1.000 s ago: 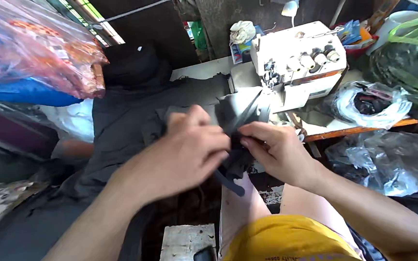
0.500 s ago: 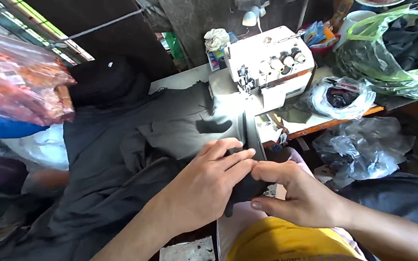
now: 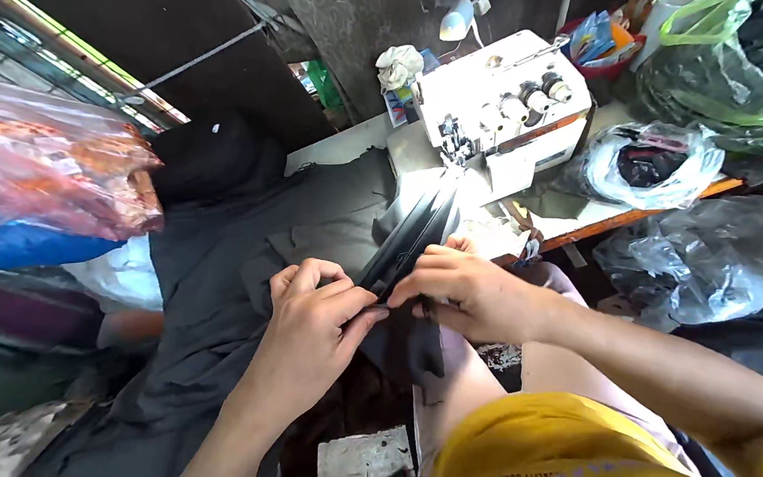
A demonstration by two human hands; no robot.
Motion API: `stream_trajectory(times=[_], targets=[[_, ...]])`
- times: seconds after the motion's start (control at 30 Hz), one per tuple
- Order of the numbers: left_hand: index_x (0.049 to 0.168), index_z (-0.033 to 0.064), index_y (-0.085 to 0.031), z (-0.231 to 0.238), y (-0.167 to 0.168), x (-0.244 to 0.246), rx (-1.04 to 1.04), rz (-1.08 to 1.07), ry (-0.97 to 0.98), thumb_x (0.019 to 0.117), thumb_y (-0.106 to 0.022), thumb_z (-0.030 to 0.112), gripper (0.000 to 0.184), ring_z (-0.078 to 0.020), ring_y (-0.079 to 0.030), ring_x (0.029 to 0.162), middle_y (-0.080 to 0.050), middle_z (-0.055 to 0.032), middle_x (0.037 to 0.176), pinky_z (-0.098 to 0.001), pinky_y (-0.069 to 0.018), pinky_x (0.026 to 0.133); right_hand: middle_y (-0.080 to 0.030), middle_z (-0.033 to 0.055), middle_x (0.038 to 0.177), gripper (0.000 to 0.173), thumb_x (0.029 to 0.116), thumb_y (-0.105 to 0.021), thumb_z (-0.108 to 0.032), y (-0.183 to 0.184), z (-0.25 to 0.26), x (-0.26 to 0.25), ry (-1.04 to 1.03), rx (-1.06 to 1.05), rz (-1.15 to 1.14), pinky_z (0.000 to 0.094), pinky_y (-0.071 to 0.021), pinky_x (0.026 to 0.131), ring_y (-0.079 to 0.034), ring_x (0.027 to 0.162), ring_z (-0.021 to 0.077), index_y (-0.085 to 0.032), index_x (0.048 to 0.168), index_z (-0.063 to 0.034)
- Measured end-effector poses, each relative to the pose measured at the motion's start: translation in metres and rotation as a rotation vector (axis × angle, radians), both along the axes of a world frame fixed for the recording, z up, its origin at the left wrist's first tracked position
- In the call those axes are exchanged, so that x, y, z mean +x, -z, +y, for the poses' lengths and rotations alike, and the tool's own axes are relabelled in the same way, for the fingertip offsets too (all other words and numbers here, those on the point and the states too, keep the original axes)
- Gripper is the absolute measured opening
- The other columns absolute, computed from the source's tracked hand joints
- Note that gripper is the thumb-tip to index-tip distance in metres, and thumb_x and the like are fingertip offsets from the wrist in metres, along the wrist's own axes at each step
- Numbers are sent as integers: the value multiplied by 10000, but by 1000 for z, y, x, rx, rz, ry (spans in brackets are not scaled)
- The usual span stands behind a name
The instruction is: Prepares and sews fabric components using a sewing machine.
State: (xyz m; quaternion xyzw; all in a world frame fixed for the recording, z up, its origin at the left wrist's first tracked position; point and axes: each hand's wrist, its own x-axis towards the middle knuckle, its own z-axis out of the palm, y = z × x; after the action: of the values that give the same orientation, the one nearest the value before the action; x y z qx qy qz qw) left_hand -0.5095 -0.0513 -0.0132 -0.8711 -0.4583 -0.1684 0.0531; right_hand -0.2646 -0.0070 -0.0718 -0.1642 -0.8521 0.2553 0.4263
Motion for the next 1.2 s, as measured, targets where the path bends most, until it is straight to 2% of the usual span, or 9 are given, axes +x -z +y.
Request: stream_trajectory(times=[0.17,0.3,0.43,0.57,0.77,0.87,0.97,1.07,1.2], targets=[[888,203,-751,-6,2,-13,-34,22,39,1053,-464,467,423,-230,-608,1144,-698,62,801,-505,-348,1009,-719,-56,895,326,890,-725,-146,24,59,30,183,150,-107,559,-429,876,-640,921,187,-721,1216,-151],[929,179,-748,-6,2,-17,-48,25,44,1070,-432,410,415,-247,-614,1149,-714,46,846,-519,-372,999,-743,-47,937,382,845,-721,-28,22,85,43,251,187,-124,584,-404,954,-635,1027,245,-717,1206,-152],[954,175,-733,-8,3,-22,-64,20,47,1082,-414,381,401,-257,-588,1203,-719,38,887,-511,-362,1024,-730,23,918,326,902,-695,-2,15,101,44,221,115,-132,412,-543,915,-686,947,183,-689,1219,-76],[979,187,-732,-10,4,-26,-56,0,35,1092,-401,382,401,-258,-574,1226,-725,41,914,-507,-355,1028,-696,70,933,339,909,-684,13,9,104,32,167,-1,-185,422,-555,850,-675,888,192,-671,1238,-67],[975,247,-711,-12,3,-27,-33,-10,40,1097,-383,392,379,-241,-493,1305,-724,100,1029,-512,-286,1037,-725,68,933,117,824,-826,-124,-7,94,10,48,-26,-209,430,-545,843,-680,933,208,-778,927,-100],[948,254,-712,-11,-5,-25,4,-56,12,1091,-389,432,395,-183,-500,1237,-711,115,1004,-478,-272,1025,-655,13,812,46,775,-848,-189,-10,79,-13,-19,78,-104,427,-395,904,-571,978,221,-809,796,-177],[940,232,-709,-8,-3,-10,84,-217,-77,1018,-457,611,462,-118,-521,1109,-692,91,924,-414,-278,1011,-635,7,833,30,810,-825,-183,-17,69,-13,-49,41,-69,399,-371,918,-545,995,196,-810,821,-160],[1094,183,-717,7,35,40,157,-346,-207,759,-637,827,730,-244,-549,1043,-682,-7,951,-527,-353,965,-624,3,900,49,860,-771,-136,-21,56,16,-66,-96,99,251,-458,865,-574,952,84,-773,850,-89],[1010,162,-735,52,99,81,276,-314,-249,793,-723,383,310,-291,-596,897,-717,-12,853,-533,-362,853,-603,-49,978,141,888,-783,-276,7,21,64,106,-264,299,212,-471,862,-547,1004,40,-759,895,-137]])
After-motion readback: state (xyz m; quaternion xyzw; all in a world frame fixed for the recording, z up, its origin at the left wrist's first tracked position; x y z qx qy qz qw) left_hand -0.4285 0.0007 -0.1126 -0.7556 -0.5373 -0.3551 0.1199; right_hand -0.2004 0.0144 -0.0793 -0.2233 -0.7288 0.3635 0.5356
